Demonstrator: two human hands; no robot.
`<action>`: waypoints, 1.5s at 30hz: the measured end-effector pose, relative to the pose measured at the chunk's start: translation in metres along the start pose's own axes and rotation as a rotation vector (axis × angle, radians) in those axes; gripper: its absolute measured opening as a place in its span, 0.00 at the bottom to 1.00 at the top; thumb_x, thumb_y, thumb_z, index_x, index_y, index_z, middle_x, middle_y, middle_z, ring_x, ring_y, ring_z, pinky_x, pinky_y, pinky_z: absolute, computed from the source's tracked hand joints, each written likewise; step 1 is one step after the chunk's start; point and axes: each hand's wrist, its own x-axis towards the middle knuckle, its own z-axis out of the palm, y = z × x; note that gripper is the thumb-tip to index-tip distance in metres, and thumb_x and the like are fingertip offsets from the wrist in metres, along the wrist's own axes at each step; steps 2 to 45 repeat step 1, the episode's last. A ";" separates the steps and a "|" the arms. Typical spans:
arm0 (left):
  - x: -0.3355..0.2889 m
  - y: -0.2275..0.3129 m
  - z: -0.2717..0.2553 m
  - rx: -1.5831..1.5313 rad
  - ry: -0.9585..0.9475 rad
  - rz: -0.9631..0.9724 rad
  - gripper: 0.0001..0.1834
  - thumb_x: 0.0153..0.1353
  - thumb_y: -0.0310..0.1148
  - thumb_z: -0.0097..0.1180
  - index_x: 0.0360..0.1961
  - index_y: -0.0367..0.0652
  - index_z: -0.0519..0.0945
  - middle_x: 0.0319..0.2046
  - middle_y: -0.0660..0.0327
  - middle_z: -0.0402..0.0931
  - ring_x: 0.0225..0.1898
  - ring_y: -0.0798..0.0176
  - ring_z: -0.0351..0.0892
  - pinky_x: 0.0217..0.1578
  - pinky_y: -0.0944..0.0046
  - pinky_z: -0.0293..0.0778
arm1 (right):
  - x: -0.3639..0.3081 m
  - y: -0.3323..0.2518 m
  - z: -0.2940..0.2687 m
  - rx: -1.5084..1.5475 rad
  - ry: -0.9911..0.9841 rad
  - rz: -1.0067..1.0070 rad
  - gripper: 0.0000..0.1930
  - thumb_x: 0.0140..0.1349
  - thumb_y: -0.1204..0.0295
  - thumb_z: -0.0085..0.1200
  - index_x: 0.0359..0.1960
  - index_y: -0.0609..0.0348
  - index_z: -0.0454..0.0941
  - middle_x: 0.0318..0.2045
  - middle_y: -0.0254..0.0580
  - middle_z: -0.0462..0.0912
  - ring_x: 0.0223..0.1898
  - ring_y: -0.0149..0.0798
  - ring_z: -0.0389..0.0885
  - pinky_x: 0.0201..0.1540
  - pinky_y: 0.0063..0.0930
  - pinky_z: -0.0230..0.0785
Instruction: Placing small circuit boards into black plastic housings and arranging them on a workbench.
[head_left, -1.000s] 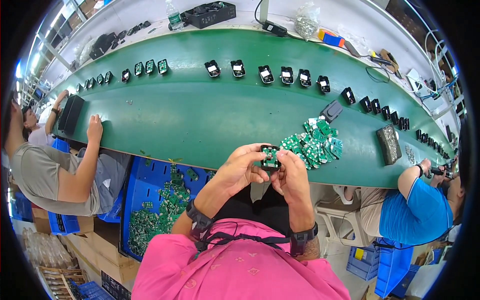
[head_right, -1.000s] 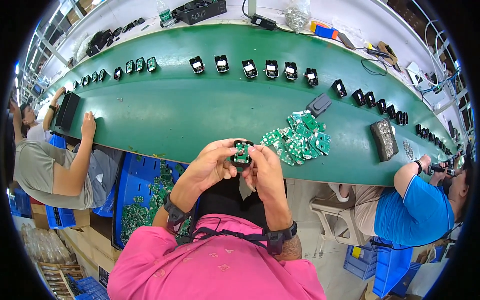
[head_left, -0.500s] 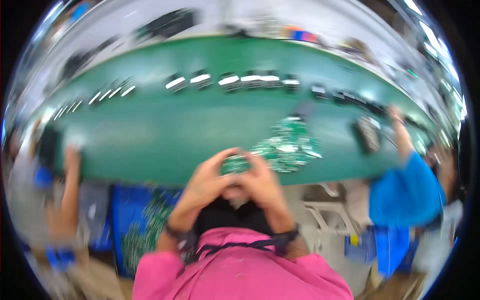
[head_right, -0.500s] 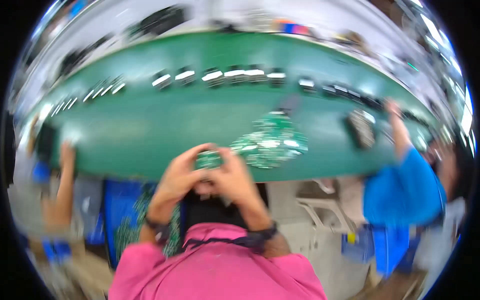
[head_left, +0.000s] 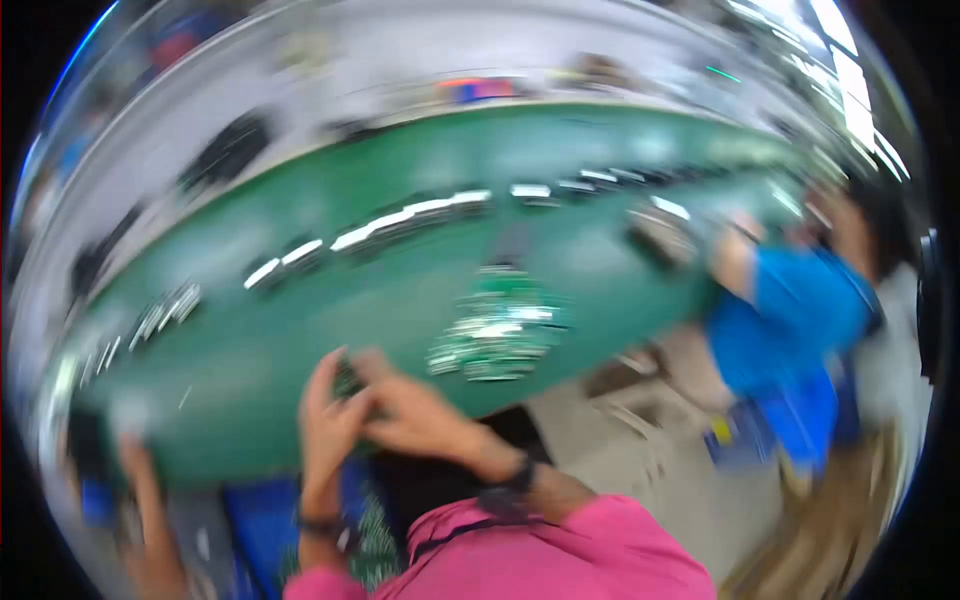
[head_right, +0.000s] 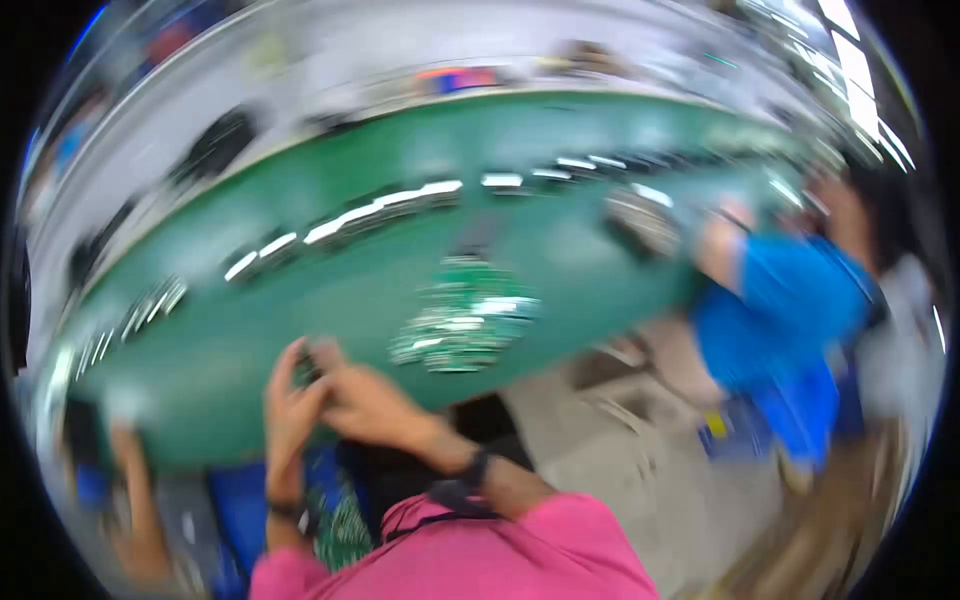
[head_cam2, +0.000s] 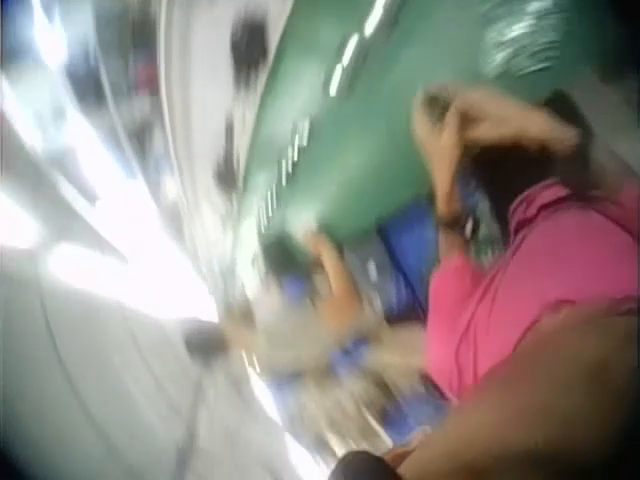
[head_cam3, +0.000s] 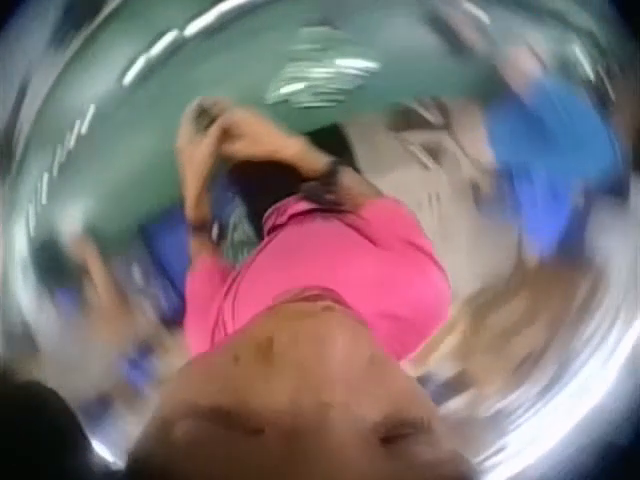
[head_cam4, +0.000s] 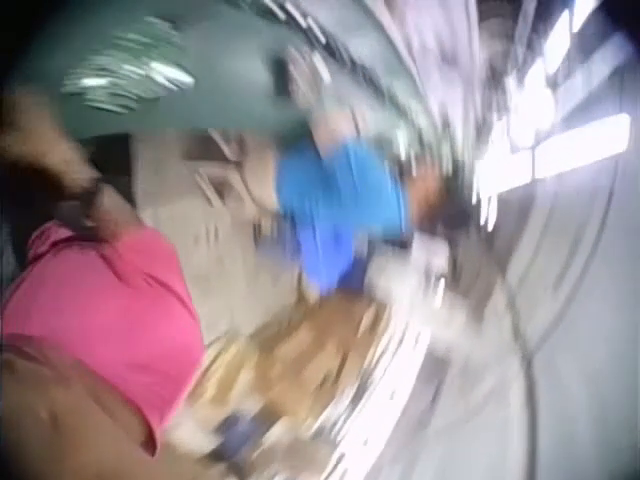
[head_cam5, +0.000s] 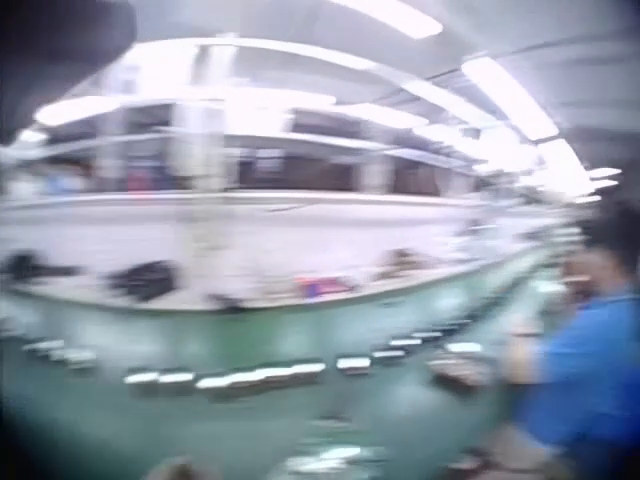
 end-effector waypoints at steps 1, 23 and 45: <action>-0.038 -0.007 -0.048 0.050 0.191 -0.061 0.32 0.60 0.27 0.62 0.66 0.37 0.69 0.64 0.52 0.68 0.59 0.54 0.73 0.56 0.57 0.74 | 0.021 0.001 0.051 0.108 -0.170 -0.046 0.34 0.58 0.72 0.57 0.68 0.59 0.61 0.56 0.65 0.76 0.53 0.61 0.80 0.52 0.49 0.74; -0.038 -0.007 -0.048 0.050 0.191 -0.061 0.32 0.60 0.27 0.62 0.66 0.37 0.69 0.64 0.52 0.68 0.59 0.54 0.73 0.56 0.57 0.74 | 0.021 0.001 0.051 0.108 -0.170 -0.046 0.34 0.58 0.72 0.57 0.68 0.59 0.61 0.56 0.65 0.76 0.53 0.61 0.80 0.52 0.49 0.74; -0.038 -0.007 -0.048 0.050 0.191 -0.061 0.32 0.60 0.27 0.62 0.66 0.37 0.69 0.64 0.52 0.68 0.59 0.54 0.73 0.56 0.57 0.74 | 0.021 0.001 0.051 0.108 -0.170 -0.046 0.34 0.58 0.72 0.57 0.68 0.59 0.61 0.56 0.65 0.76 0.53 0.61 0.80 0.52 0.49 0.74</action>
